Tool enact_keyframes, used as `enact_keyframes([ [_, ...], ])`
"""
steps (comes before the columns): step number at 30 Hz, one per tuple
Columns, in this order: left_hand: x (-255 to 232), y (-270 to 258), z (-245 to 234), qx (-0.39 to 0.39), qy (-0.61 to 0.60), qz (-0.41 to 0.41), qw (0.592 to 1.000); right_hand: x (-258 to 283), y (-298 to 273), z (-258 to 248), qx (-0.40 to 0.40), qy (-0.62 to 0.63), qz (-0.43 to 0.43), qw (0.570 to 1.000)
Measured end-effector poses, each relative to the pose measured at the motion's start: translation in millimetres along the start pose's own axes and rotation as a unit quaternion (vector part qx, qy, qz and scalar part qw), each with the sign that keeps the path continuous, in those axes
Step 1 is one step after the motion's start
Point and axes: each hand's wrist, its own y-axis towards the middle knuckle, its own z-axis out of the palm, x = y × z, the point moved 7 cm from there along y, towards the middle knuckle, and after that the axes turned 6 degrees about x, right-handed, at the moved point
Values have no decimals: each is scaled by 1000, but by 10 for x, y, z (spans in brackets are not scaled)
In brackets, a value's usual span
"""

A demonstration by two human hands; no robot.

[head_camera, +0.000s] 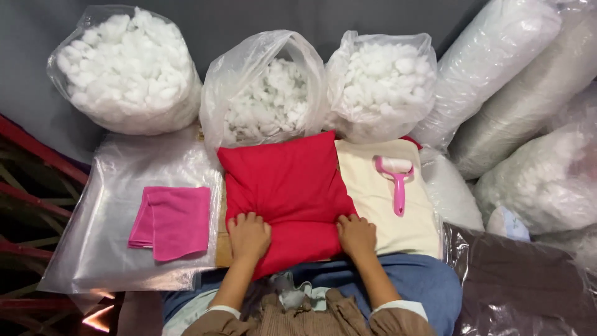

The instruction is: Stuffing a red fabric pouch with white fiberfill and cleaning it with a lint roller.

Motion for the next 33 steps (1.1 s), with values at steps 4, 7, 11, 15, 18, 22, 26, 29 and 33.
enact_keyframes([
  [4, -377, -117, -406, -36, 2, -4, 999, 249, -182, -427, -131, 52, -2, 990],
  [7, -857, -295, -78, -42, -104, 196, 974, 824, -466, -407, -128, 152, -143, 969],
  [11, -317, -379, 113, -2, -15, 144, 989, 301, -380, 99, 2, 28, -91, 995],
  [15, 153, -497, -220, -1, 32, -2, 999, -156, -263, -86, -32, 23, -16, 999],
  [18, -215, -364, -548, -128, -85, -3, 988, 454, -228, -608, -164, 128, -60, 976],
  [22, -502, -187, -596, -108, -126, 39, 985, 1223, -299, -827, -190, 193, -181, 945],
  [26, 122, -251, -251, 116, -44, -90, 988, 944, -297, -519, 20, 108, -101, 989],
  [29, 298, -334, -295, 48, -42, -146, 987, 664, -138, -279, 31, 113, -13, 993],
  [33, -457, -286, -493, -32, -115, 33, 992, 1318, -375, -626, -81, 121, -133, 980],
])
